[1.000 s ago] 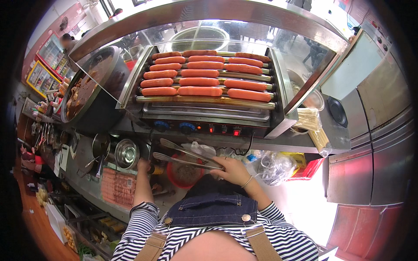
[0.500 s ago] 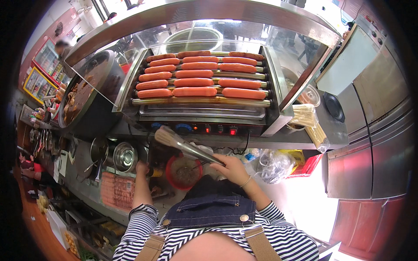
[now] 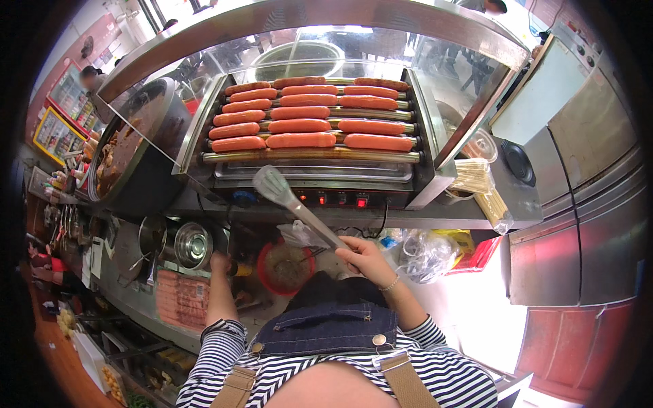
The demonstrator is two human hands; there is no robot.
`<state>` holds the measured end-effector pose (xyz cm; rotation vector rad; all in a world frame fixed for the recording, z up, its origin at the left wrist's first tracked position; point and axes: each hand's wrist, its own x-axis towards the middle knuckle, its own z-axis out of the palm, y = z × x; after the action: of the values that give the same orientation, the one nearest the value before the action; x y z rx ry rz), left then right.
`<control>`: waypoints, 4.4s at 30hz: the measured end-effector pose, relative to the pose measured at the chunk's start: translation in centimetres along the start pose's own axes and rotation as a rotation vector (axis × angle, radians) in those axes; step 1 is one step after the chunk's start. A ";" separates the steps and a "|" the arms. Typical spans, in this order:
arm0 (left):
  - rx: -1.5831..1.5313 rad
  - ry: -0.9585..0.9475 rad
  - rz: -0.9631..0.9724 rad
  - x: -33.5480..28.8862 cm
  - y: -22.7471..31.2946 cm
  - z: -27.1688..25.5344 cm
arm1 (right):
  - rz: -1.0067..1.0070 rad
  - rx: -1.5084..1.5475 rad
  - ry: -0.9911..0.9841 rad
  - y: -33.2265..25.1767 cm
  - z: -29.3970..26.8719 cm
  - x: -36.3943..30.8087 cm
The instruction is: The person washes black chopsticks under running water in a kitchen sink, then moves to a hot dog roller grill and uses tongs to turn and arrange the sausages. The person places the cleaned chopsticks into a container and continues adjusting the sausages on the grill.
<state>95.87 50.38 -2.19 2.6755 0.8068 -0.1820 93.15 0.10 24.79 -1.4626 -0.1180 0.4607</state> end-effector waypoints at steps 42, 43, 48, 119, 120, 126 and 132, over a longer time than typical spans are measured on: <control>0.193 0.057 0.094 0.4 -0.8 2.3 | -0.718 -1.718 0.235 -16.3 -6.9 0.0; -0.050 0.002 -0.136 0.0 -0.2 2.0 | -0.731 -1.702 0.237 -15.3 -6.7 0.2; -0.215 0.020 -0.352 -2.7 3.6 -1.2 | -0.613 -1.645 0.430 -10.1 -6.2 0.2; 0.028 0.775 -1.461 -52.0 -62.2 -27.2 | 0.143 -1.355 -0.990 23.5 34.4 3.0; 0.023 0.788 -1.487 -52.0 -62.2 -27.1 | 0.189 -1.201 -0.919 22.8 37.5 2.6; 0.029 0.755 -1.489 -53.0 -62.1 -26.7 | -0.152 -1.128 -0.917 17.2 56.1 2.3; 0.147 0.680 -1.441 -53.6 -61.6 -26.4 | -0.314 -1.015 -1.052 17.1 69.6 6.9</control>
<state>17.66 80.41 16.60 1.6572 2.8112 0.3757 71.02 67.95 15.12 -1.9553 -1.5817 0.9425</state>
